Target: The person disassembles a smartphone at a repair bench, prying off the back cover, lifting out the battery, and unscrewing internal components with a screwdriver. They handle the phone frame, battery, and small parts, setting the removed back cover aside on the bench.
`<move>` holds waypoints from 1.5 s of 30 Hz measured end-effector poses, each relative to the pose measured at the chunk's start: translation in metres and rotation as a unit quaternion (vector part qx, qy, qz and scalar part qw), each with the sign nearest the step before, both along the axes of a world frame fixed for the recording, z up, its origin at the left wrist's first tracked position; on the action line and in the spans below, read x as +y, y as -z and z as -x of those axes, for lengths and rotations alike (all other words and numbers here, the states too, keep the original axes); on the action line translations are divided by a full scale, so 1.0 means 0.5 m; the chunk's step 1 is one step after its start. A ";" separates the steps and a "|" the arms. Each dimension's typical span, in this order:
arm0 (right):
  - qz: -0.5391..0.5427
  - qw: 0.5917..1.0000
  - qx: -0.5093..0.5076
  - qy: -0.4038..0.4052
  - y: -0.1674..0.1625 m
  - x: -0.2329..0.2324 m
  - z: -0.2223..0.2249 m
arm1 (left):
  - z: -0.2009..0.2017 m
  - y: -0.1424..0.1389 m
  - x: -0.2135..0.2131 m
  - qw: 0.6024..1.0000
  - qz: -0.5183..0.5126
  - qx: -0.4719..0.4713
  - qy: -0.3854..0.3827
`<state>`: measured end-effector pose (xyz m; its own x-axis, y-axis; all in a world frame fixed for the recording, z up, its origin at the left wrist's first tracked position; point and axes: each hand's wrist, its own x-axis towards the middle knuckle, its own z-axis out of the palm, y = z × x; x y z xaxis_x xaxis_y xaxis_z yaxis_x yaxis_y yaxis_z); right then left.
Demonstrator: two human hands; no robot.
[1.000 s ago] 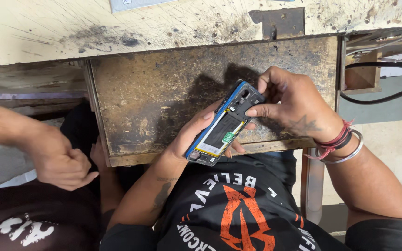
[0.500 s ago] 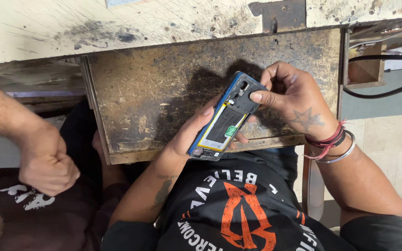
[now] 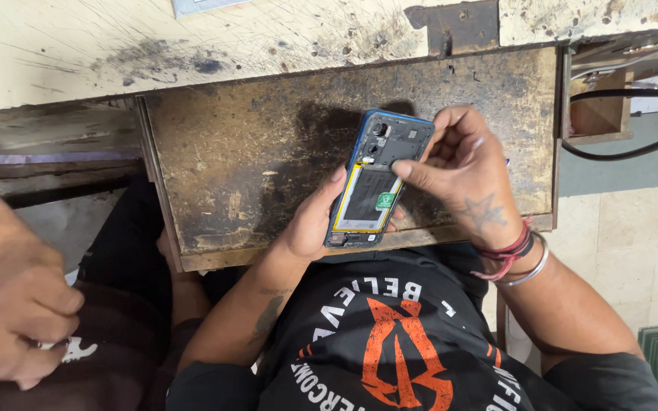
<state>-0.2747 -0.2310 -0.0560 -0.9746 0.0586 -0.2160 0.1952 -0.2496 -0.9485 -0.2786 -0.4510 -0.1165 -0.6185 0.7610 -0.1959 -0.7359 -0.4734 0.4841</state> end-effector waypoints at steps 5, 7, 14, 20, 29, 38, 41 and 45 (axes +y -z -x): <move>-0.011 0.998 -0.043 -0.040 0.012 -0.025 -0.019 | 0.001 0.004 0.001 1.000 0.004 -0.013 -0.018; -0.002 0.997 -0.055 -0.048 0.018 -0.028 -0.022 | 0.002 0.006 -0.001 1.000 -0.004 -0.008 -0.017; -0.026 0.996 -0.059 -0.062 0.027 -0.033 -0.021 | 0.000 0.014 -0.002 0.998 -0.033 -0.026 -0.049; -0.012 0.994 -0.084 -0.065 0.026 -0.036 -0.023 | -0.007 0.031 -0.003 0.996 -0.056 -0.057 -0.050; -0.028 0.995 -0.076 -0.058 0.046 -0.039 -0.033 | -0.018 0.036 -0.002 0.995 -0.032 -0.045 -0.077; -0.031 0.992 -0.078 -0.089 0.041 -0.036 -0.048 | -0.022 0.043 0.001 0.996 -0.005 -0.008 -0.090; -0.014 0.992 -0.089 -0.092 0.048 -0.036 -0.052 | -0.024 0.044 -0.002 0.996 -0.011 0.004 -0.089; 0.008 0.991 -0.079 -0.108 0.053 -0.034 -0.052 | -0.022 0.039 0.000 0.995 -0.042 0.009 -0.088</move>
